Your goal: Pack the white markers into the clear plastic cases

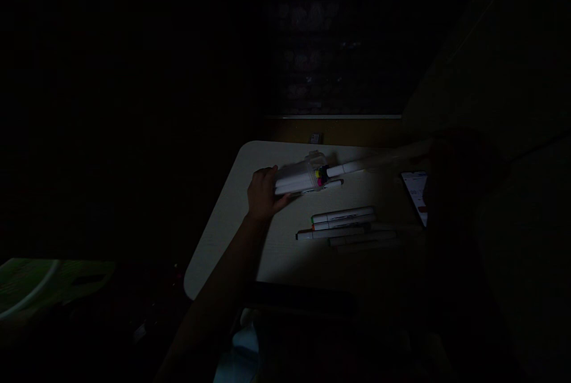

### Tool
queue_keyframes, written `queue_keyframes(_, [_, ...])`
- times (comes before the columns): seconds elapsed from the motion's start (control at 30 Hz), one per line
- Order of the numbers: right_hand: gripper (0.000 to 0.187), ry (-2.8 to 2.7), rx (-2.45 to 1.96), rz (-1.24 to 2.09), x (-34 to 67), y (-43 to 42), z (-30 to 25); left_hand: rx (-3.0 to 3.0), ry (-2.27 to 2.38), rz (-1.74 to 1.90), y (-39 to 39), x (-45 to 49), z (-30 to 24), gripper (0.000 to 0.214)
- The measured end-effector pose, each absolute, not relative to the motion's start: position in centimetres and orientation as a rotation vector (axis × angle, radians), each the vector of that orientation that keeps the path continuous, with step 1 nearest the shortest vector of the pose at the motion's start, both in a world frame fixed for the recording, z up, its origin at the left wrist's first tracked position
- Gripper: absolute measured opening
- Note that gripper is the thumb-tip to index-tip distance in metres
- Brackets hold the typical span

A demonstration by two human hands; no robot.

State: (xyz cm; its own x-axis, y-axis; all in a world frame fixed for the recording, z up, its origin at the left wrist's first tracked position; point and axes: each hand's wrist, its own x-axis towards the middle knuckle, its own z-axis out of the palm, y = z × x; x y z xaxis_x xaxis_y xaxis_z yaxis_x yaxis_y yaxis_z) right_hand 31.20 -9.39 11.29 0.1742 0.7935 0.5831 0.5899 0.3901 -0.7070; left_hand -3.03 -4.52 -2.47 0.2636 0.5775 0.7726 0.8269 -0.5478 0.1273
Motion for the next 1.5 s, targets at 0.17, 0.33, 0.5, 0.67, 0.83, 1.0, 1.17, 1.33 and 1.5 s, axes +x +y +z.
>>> queue_keyframes(0.17, [0.037,-1.324,-1.207,0.103,28.8,-9.9,12.4,-2.232,-1.267,-1.193,-4.5,-3.0,-2.4,0.076])
queue_keyframes(0.33, [0.021,-1.517,-1.048,-0.162,28.7,-9.5,12.0,-2.233,-1.29,-1.192,-4.6,-2.9,-2.4,0.076])
queue_keyframes(0.5, [0.018,-1.504,-1.063,-0.157,29.3,-9.0,11.6,-2.223,-1.285,-1.178,-4.5,-2.9,-2.4,0.076])
queue_keyframes(0.67, [0.018,-1.568,-1.099,-0.067,28.8,-9.0,11.5,-2.218,-1.283,-1.191,-4.4,-3.0,-2.5,0.076])
queue_keyframes(0.83, [0.021,-1.611,-1.142,0.094,27.5,-9.2,11.3,-2.235,-1.27,-1.201,-4.4,-3.0,-2.5,0.076])
queue_keyframes(1.0, [0.017,-1.722,-1.157,0.284,26.1,-9.4,10.9,-2.225,-1.303,-1.186,-4.5,-3.0,-2.5,0.077])
queue_keyframes(1.17, [0.02,-1.656,-1.166,0.474,25.4,-8.0,9.3,-2.25,-1.275,-1.167,-4.5,-3.0,-2.3,0.076])
queue_keyframes(1.33, [0.022,-1.548,-1.245,0.497,26.3,-6.0,7.8,-2.228,-1.203,-1.168,-4.5,-2.9,-2.1,0.073])
queue_keyframes(1.5, [0.029,-1.595,-1.227,0.562,26.9,-5.5,7.3,-2.202,-1.178,-1.189,-4.4,-2.8,-2.2,0.074])
